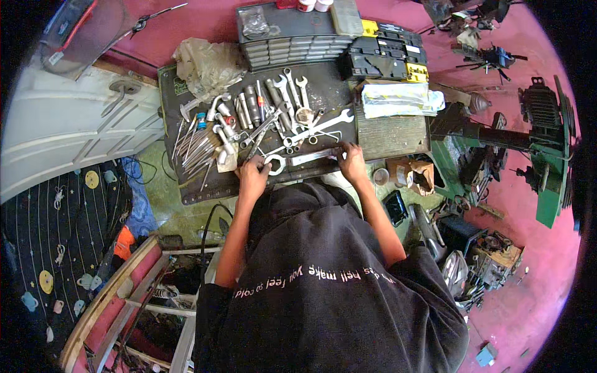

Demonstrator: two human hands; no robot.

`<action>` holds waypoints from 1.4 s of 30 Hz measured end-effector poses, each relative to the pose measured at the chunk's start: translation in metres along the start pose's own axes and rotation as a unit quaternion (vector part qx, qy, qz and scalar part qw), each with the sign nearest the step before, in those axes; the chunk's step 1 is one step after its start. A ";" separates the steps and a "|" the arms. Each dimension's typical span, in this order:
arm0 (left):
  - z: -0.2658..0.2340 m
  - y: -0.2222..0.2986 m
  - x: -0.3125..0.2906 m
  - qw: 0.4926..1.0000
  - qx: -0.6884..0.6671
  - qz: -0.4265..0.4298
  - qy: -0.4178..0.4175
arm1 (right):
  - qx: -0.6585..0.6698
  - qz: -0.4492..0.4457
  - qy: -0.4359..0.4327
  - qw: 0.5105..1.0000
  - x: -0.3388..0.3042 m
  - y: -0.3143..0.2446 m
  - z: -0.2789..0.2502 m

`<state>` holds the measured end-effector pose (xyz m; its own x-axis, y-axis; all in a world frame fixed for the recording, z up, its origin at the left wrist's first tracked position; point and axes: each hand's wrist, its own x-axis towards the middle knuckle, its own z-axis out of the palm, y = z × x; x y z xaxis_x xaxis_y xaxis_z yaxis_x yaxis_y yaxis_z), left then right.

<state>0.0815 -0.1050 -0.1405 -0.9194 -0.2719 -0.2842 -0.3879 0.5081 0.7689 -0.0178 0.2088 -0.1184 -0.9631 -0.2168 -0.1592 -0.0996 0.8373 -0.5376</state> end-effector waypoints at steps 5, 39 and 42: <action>0.010 0.017 0.006 1.000 -0.003 0.022 -0.001 | 0.028 0.005 0.032 0.999 0.004 0.007 -0.012; 0.036 0.126 -0.002 0.990 -0.084 -0.068 0.094 | 0.002 -0.065 0.188 0.980 0.163 0.056 -0.127; 0.040 0.139 -0.005 0.986 -0.110 -0.068 0.110 | -0.070 -0.045 0.200 0.976 0.198 0.062 -0.123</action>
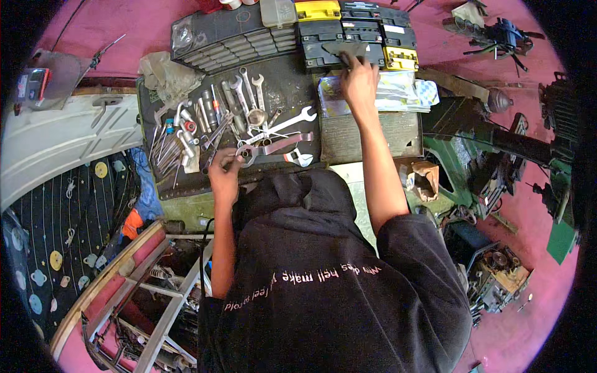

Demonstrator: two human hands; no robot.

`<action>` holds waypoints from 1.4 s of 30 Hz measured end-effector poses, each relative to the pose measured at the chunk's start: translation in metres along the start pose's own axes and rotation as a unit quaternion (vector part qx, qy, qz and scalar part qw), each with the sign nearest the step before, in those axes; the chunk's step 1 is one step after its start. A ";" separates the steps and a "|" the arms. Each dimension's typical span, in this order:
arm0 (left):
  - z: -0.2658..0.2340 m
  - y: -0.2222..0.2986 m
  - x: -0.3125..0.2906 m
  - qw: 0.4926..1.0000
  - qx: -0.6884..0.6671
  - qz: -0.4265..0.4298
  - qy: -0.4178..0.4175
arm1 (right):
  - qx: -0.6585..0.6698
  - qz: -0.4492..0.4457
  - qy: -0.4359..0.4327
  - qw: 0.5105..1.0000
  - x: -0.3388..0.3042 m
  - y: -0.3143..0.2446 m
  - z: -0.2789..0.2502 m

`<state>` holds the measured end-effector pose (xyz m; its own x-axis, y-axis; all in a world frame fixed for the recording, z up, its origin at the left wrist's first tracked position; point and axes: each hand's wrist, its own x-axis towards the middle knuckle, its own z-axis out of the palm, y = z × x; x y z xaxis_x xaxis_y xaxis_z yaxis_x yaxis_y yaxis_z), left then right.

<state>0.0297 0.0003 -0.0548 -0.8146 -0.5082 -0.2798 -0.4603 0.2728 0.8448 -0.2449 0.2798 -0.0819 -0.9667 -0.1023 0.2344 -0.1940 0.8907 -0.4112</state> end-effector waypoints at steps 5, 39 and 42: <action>-0.001 -0.003 -0.006 1.000 -0.018 0.015 -0.001 | -0.041 0.030 -0.009 0.999 0.010 0.004 0.029; 0.019 0.044 -0.028 0.970 0.211 0.093 0.077 | 0.214 -0.378 -0.196 0.879 -0.149 -0.097 -0.003; 0.020 0.049 -0.030 0.970 0.206 0.096 0.085 | 0.229 -0.357 -0.194 0.885 -0.147 -0.092 -0.001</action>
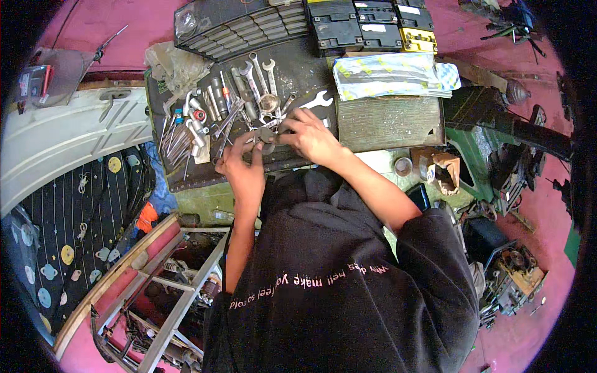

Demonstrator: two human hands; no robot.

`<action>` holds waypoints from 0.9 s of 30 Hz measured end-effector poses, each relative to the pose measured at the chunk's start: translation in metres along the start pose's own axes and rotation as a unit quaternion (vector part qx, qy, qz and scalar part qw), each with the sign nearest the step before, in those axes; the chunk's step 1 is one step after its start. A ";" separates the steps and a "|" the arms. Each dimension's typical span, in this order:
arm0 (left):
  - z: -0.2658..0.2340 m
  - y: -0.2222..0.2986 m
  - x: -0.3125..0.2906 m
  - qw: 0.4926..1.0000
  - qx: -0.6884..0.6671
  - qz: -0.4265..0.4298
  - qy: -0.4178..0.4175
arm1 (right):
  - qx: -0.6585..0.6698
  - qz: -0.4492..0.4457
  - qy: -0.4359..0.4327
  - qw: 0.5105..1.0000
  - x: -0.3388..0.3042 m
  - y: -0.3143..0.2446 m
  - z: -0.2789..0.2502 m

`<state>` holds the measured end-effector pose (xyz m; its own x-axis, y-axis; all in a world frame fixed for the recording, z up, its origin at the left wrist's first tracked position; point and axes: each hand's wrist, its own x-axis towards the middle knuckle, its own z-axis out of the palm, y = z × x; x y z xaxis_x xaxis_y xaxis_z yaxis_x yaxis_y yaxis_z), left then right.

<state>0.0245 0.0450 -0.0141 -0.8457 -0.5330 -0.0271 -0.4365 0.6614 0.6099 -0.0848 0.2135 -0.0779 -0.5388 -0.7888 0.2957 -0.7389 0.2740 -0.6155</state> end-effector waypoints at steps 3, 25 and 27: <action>0.001 0.000 -0.001 1.000 0.022 0.017 0.016 | 0.001 0.014 -0.018 1.000 -0.002 0.010 0.000; -0.005 0.015 -0.021 0.998 0.023 0.059 -0.006 | 0.106 0.119 0.160 0.974 0.022 -0.019 0.007; -0.011 0.020 -0.020 0.991 0.047 0.120 -0.022 | 0.172 0.137 0.152 0.964 0.024 -0.027 0.003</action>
<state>0.0358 0.0629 0.0077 -0.9401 -0.3327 0.0748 -0.2462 0.8139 0.5262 -0.0766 0.1854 -0.0562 -0.8269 -0.5010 0.2553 -0.4025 0.2104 -0.8909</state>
